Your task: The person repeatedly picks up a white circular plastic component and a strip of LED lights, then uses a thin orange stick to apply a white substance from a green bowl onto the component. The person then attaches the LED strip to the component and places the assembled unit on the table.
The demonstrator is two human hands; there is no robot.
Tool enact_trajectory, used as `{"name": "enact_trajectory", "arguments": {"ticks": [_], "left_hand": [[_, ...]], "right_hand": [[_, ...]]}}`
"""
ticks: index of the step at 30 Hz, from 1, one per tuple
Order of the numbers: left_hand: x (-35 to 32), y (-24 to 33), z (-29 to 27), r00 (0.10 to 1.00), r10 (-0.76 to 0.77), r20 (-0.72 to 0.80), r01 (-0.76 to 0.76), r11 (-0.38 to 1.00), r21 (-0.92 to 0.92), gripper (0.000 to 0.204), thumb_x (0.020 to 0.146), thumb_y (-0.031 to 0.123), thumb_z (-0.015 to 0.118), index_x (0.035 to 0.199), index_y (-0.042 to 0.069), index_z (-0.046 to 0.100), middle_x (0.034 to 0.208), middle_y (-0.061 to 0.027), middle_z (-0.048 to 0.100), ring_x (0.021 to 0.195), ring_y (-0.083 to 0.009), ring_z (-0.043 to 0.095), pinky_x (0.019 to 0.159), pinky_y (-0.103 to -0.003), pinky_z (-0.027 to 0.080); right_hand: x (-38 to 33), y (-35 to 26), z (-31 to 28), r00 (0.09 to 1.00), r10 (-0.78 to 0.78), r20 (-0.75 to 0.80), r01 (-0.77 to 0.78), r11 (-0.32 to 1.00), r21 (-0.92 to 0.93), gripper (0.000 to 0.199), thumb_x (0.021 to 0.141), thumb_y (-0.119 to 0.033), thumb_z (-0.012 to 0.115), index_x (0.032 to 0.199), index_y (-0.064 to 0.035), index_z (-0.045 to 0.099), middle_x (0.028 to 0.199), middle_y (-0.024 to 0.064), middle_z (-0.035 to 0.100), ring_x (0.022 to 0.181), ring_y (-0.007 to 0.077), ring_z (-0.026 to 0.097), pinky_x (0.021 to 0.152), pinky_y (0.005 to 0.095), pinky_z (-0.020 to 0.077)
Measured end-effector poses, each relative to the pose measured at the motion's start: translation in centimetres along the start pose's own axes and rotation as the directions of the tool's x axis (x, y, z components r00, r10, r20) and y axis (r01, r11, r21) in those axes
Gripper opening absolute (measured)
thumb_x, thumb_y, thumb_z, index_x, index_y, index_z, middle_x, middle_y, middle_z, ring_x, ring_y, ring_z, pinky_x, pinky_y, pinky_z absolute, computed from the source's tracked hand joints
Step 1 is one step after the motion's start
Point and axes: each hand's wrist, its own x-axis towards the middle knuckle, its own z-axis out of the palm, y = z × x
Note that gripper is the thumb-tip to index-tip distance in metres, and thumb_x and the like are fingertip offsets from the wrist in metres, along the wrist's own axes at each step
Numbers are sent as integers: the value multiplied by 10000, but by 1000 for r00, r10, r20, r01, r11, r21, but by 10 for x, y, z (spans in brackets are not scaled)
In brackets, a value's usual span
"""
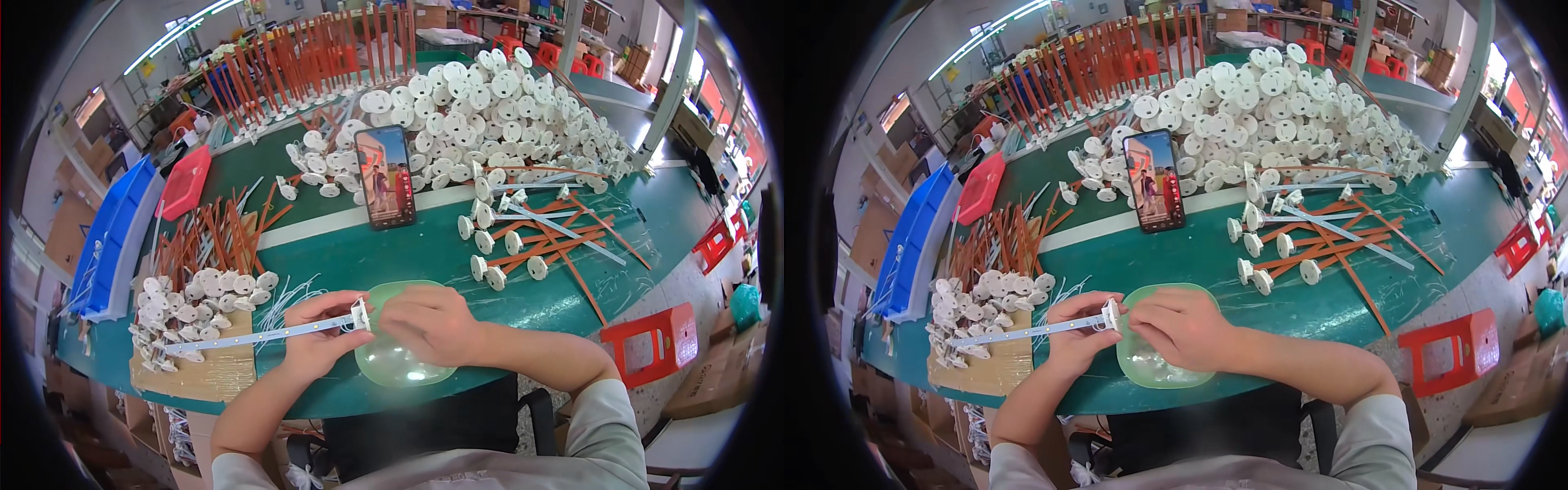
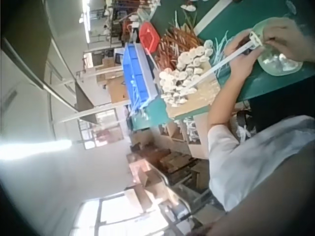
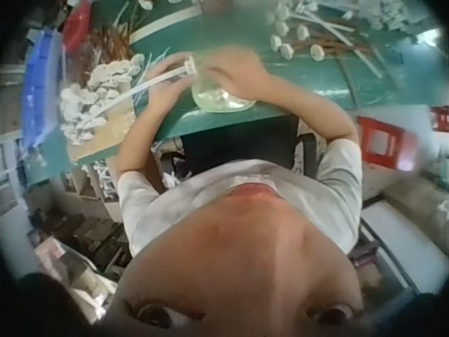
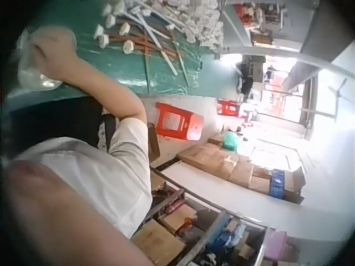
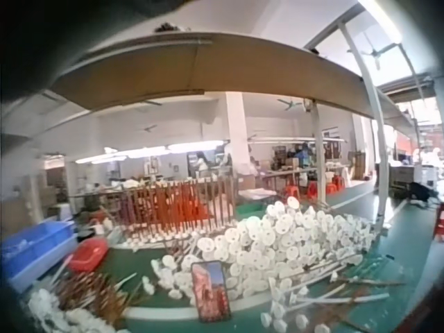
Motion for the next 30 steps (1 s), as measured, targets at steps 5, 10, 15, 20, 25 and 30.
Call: {"name": "enact_trajectory", "arguments": {"ticks": [5,10,15,20,25,30], "left_hand": [[5,2,2,999,-37,-18,39,996,86,556,717,-28,864,1231,-8,653,1169,-128,693,1031,-189,685,880,-322,567],[-8,-5,-8,996,-7,-90,23,984,179,575,698,140,888,1196,-24,653,1115,-128,693,987,-201,681,868,-327,549],[-9,-21,-7,980,5,-200,26,987,156,608,680,113,878,1218,-22,627,1171,-164,690,1002,-217,695,891,-334,559],[-9,-23,-11,980,15,-199,13,990,138,620,676,105,871,1230,-20,623,1183,-171,686,1011,-218,695,906,-338,556],[-8,-20,-13,975,11,-220,9,996,91,614,677,91,855,1234,-19,622,1185,-180,683,1020,-230,693,916,-355,555],[-8,-23,-14,971,23,-239,-4,997,80,631,675,110,872,1240,-16,621,1183,-181,684,1020,-229,691,916,-353,555]], "right_hand": [[-7,7,-2,998,-18,-60,16,999,-35,163,793,-22,748,921,-34,648,823,99,660,710,314,650,617,393,525],[-6,11,13,991,-57,-121,58,998,3,130,804,-39,718,907,-41,639,876,97,648,740,308,646,621,402,528],[-16,8,10,985,-29,-173,29,1000,-5,134,796,-36,728,895,-33,638,867,92,639,728,294,637,613,392,525],[-14,7,12,980,23,-196,-23,1000,5,82,818,-80,714,861,-42,656,856,86,671,761,299,648,666,404,536],[-14,8,15,989,-4,-150,8,1000,27,112,810,-81,727,890,-30,667,859,101,672,769,299,649,663,402,535],[-13,7,15,989,-16,-144,20,999,25,122,813,-84,729,894,-18,667,858,109,672,772,305,651,667,407,538]]}}
